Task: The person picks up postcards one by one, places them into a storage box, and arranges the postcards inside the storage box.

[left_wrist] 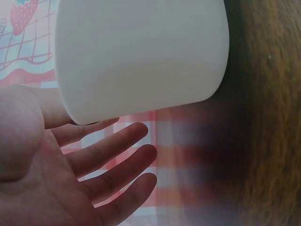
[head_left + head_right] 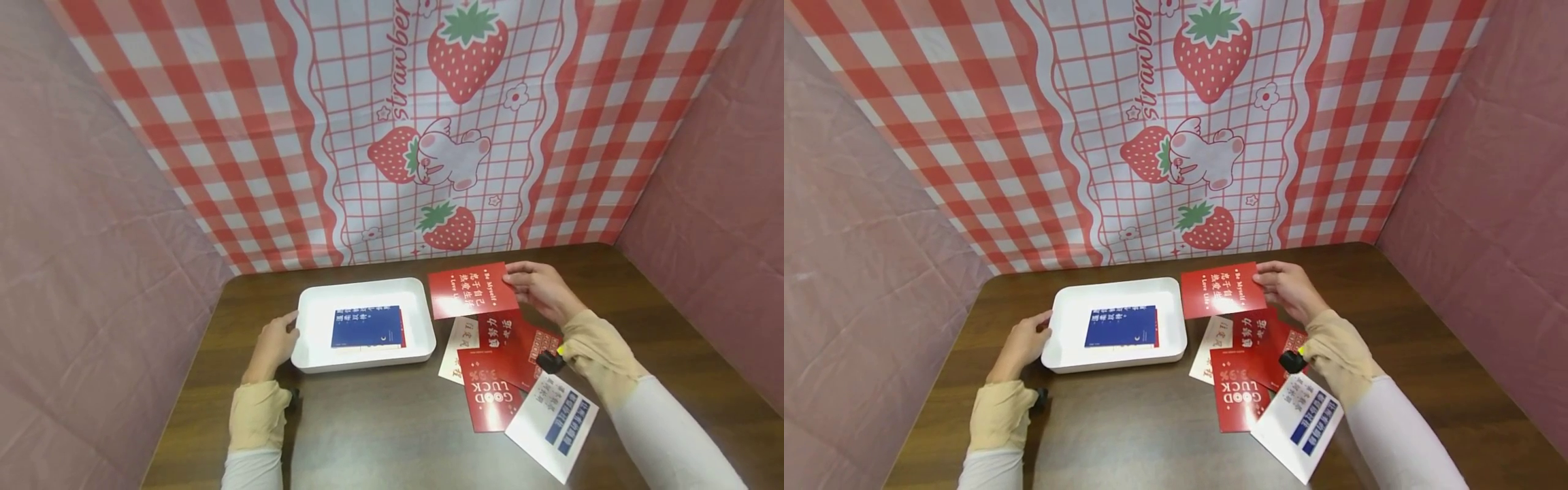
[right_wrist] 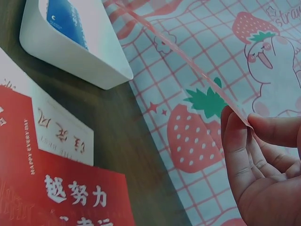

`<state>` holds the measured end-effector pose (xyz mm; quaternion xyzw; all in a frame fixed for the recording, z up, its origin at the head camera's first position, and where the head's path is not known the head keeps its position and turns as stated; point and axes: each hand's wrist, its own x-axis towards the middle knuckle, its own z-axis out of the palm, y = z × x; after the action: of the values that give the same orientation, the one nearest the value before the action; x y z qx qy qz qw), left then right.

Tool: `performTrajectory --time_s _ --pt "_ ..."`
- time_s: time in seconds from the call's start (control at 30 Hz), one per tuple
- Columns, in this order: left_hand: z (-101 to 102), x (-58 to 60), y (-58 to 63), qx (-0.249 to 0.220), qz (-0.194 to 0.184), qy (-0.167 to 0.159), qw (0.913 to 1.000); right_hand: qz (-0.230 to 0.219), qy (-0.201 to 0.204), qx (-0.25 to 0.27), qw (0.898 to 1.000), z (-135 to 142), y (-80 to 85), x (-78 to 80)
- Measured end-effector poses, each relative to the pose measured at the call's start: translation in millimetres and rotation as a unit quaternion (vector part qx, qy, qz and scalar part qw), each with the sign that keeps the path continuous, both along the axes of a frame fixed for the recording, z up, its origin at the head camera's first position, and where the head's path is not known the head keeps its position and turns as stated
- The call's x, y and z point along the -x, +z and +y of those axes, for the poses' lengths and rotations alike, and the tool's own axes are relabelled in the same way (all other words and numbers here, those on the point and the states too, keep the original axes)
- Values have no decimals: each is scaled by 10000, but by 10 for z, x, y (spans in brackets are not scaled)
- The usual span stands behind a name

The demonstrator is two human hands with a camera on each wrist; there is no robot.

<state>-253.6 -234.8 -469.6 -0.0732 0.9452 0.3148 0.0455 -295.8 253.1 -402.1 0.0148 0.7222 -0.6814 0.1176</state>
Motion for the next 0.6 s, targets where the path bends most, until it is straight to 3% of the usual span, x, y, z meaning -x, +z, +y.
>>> performTrajectory --time_s 0.6 --pt "-2 5 -8 -43 -82 69 9999 -332 57 236 9992 -352 21 78"
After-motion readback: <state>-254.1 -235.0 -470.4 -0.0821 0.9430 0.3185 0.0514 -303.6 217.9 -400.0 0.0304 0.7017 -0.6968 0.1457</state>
